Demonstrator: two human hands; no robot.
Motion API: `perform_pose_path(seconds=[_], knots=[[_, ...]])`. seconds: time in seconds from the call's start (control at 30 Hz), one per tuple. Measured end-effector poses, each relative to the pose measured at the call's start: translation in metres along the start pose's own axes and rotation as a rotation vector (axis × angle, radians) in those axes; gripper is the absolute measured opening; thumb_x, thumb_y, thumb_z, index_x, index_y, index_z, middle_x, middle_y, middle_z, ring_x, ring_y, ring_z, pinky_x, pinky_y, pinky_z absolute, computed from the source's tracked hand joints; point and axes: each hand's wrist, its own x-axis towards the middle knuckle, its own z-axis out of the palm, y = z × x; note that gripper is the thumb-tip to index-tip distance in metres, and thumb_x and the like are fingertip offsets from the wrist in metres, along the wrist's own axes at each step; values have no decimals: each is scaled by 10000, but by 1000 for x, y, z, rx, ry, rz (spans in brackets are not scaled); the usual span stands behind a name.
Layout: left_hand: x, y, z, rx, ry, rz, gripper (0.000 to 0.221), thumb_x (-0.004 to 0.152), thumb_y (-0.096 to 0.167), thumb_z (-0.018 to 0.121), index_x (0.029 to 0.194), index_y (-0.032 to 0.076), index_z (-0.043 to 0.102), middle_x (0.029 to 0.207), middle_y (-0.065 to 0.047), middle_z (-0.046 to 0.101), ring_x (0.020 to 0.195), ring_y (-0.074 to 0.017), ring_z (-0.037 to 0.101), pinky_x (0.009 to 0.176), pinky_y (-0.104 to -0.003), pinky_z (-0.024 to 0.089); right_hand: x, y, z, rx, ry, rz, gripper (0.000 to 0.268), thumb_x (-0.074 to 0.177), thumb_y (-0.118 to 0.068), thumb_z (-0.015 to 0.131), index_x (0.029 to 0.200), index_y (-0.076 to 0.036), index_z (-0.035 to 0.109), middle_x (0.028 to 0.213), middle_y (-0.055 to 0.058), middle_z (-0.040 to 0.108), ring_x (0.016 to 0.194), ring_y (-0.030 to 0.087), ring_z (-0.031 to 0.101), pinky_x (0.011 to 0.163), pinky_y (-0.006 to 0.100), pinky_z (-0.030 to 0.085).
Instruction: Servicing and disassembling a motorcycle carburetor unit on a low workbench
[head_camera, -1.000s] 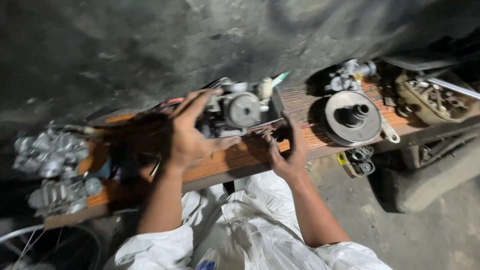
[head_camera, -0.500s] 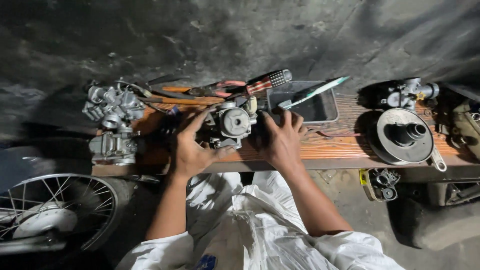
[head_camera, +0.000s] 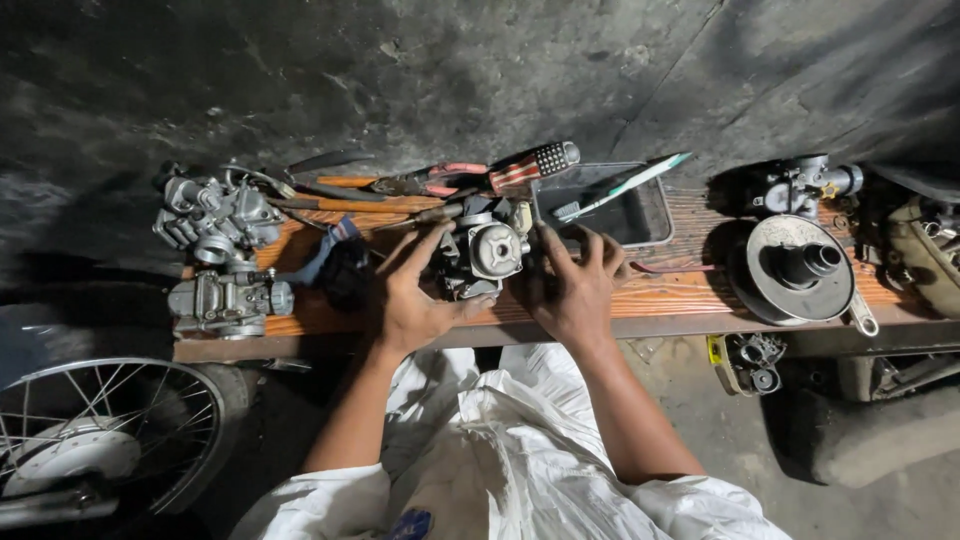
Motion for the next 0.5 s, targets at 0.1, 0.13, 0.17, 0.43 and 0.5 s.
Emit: perform_pose_path(seconds=[0.1,0.13,0.17,0.43,0.5], knots=[[2,-1,0,17,-20,9,798,626,367,981,1254,-17,675,1124,-233,692,1053,-406,693,931,-486,540,-8,23,7,35,24,13,635,709,-283,767,1335,-290,661,1200,83,510,1174,410,381,968,509,230],[2,-2,2,18,-18,6,798,626,367,981,1254,-17,675,1124,-233,692,1053,-406,693,931,-486,540,-8,26,6,36,21,12,635,709,-283,767,1335,-290,661,1200,83,510,1174,410,381,968,509,230],[3,-3,3,26,-19,12,802,624,370,983,1252,-21,674,1121,-237,690,1054,-412,692,929,-491,540,-8,30,5,42,40,14,542,743,-280,761,1278,-274,679,1181,78,508,1169,394,389,950,486,235],[10,-11,15,81,-44,19,791,683,451,928,1268,-10,664,1099,-223,681,1020,-395,696,907,-478,548,-10,33,-5,113,108,-9,368,808,-257,751,1175,-273,734,1081,67,508,1086,350,424,909,427,263],[9,-11,22,102,-37,-3,770,728,492,878,1274,-5,660,1077,-223,676,1006,-400,697,885,-471,546,-12,36,-4,163,115,-16,370,802,-258,753,1171,-287,752,1089,72,536,1069,342,422,917,421,285]])
